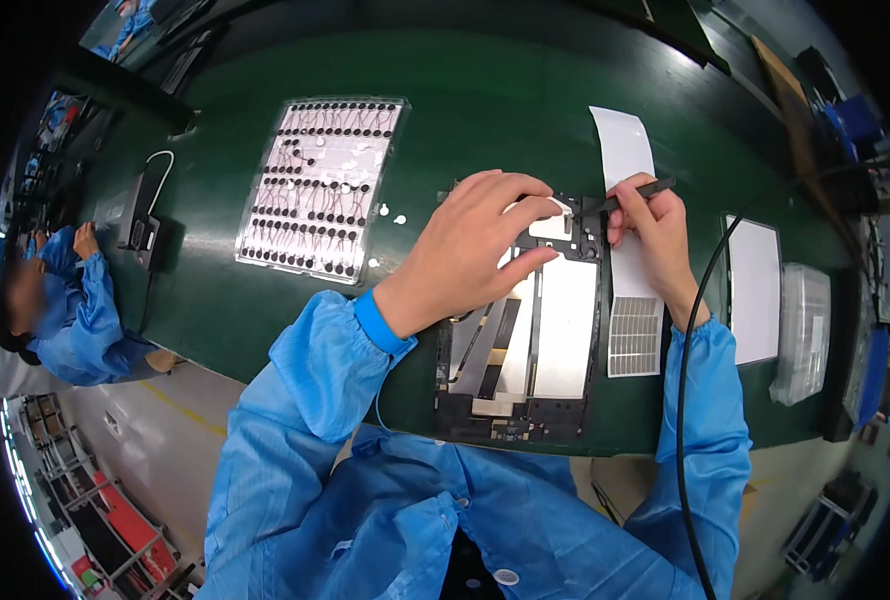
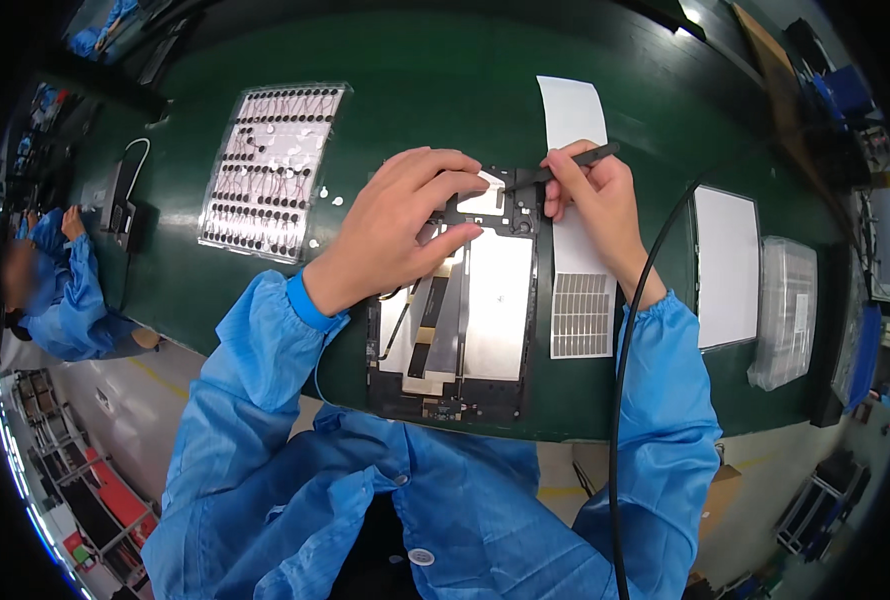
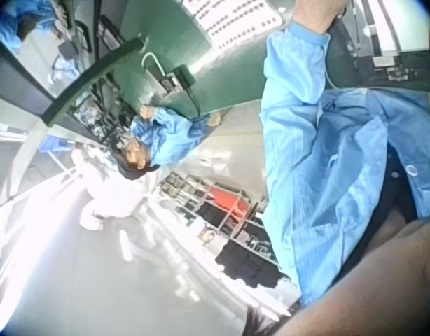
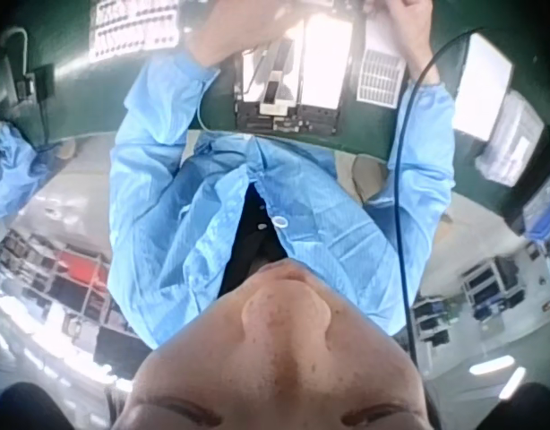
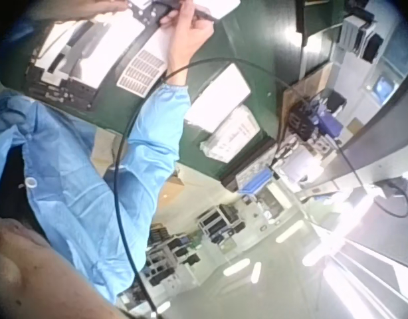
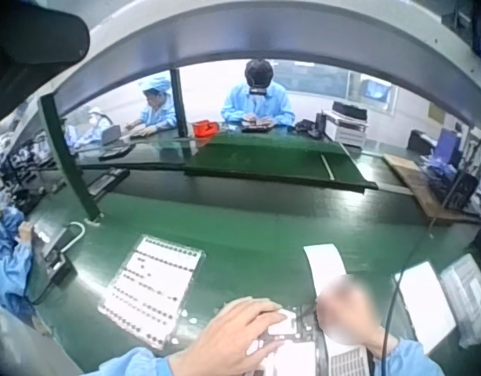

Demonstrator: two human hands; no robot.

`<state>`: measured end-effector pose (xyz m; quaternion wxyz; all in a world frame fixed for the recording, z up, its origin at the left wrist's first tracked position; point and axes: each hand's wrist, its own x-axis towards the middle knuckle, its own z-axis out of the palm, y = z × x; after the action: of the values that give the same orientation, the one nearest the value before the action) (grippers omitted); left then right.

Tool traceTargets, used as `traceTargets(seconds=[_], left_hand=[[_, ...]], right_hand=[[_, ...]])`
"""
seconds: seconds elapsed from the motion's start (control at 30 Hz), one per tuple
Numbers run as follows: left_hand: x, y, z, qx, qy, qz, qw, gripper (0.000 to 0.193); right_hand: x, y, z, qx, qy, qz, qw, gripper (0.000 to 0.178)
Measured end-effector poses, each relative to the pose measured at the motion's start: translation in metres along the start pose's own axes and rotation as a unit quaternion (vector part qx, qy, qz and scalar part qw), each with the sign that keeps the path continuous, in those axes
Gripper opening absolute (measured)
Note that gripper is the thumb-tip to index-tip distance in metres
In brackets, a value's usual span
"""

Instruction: Assembling electronic components and applying adhesive strips to tablet devices on a production line.

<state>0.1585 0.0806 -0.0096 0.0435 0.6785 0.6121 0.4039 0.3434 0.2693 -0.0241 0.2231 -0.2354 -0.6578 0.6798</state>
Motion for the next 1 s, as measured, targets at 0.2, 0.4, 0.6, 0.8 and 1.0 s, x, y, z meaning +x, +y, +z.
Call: traceTargets(seconds=[0.2, 0.4, 0.6, 0.8, 1.0], left_hand=[[0.001, 0.002, 0.002, 0.002, -0.01, 0.0, 1.0, 0.034], [0.001, 0.006, 0.002, 0.034, -0.028, 0.026, 0.999, 0.027], [0.004, 0.011, 0.002, 0.101, -0.06, 0.056, 0.991, 0.026], [0.002, 0.007, 0.0, 0.136, -0.064, 0.093, 0.984, 0.026], [-0.004, 0.004, 0.01, 0.133, -0.034, 0.125, 0.983, 0.025]], right_hand=[[0.0, 0.002, -0.001, 0.004, 0.0, 0.005, 1.0, 0.018], [-0.002, 0.004, 0.0, 0.005, -0.002, -0.005, 1.0, 0.018], [-0.013, 0.006, 0.006, -0.086, 0.04, -0.13, 0.987, 0.011], [-0.01, 0.01, 0.011, -0.187, 0.08, -0.263, 0.943, 0.014], [-0.014, 0.004, 0.004, -0.175, 0.132, -0.278, 0.935, 0.017]])
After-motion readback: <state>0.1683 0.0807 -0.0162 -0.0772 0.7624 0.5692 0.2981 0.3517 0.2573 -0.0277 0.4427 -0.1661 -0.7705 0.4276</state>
